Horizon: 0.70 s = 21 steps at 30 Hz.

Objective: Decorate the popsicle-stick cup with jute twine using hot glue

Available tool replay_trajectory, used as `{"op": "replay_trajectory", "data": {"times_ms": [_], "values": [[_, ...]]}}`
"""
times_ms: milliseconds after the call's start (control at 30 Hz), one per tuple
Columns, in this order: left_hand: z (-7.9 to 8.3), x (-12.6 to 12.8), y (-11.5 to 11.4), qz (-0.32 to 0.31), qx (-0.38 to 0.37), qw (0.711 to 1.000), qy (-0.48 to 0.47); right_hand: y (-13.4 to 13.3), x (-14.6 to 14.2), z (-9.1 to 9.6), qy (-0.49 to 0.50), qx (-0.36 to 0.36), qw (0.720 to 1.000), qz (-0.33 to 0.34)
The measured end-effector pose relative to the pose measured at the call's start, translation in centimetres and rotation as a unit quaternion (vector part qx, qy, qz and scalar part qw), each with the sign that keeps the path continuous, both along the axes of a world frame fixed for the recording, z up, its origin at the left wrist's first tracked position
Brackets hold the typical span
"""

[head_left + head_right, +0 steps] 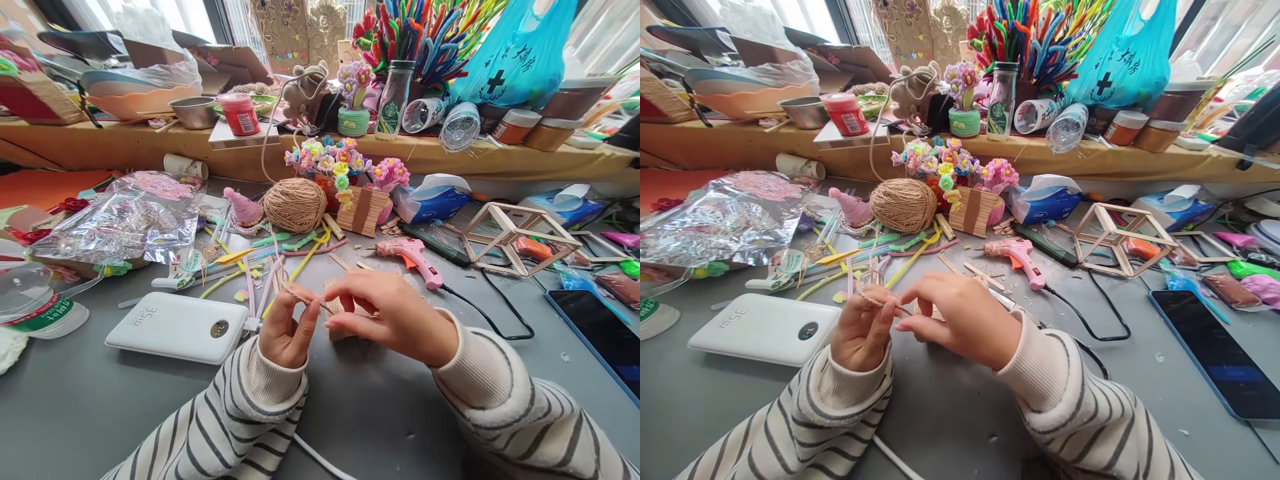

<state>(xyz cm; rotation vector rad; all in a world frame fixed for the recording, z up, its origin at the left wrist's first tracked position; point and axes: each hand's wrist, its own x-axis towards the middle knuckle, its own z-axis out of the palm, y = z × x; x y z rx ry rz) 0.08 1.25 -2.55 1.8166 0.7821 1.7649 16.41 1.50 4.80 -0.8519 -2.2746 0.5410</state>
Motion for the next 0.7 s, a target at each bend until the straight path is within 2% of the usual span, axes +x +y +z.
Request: {"op": "replay_trajectory", "data": {"times_ms": [200,333,433,567,700], "values": [[0.0,-0.4,0.1,0.003,0.022,0.999,0.038,-0.2,-0.4,-0.7,-0.043,-0.020,0.999,-0.019],[-0.1,-0.7,0.3,-0.051,-0.087,0.994,0.052,-0.1,-0.2,-0.5,-0.004,-0.055,0.998,-0.036],[-0.4,-0.6,0.3,-0.092,-0.140,0.979,0.118,0.0,-0.1,-0.4,0.024,-0.065,0.997,-0.038],[-0.5,0.0,-0.3,-0.065,-0.185,0.963,0.183,0.2,0.1,-0.2,0.045,-0.071,0.995,-0.048],[0.0,0.2,-0.4,-0.085,-0.221,0.948,0.213,0.4,0.3,0.2,0.058,-0.117,0.990,-0.050]]}}
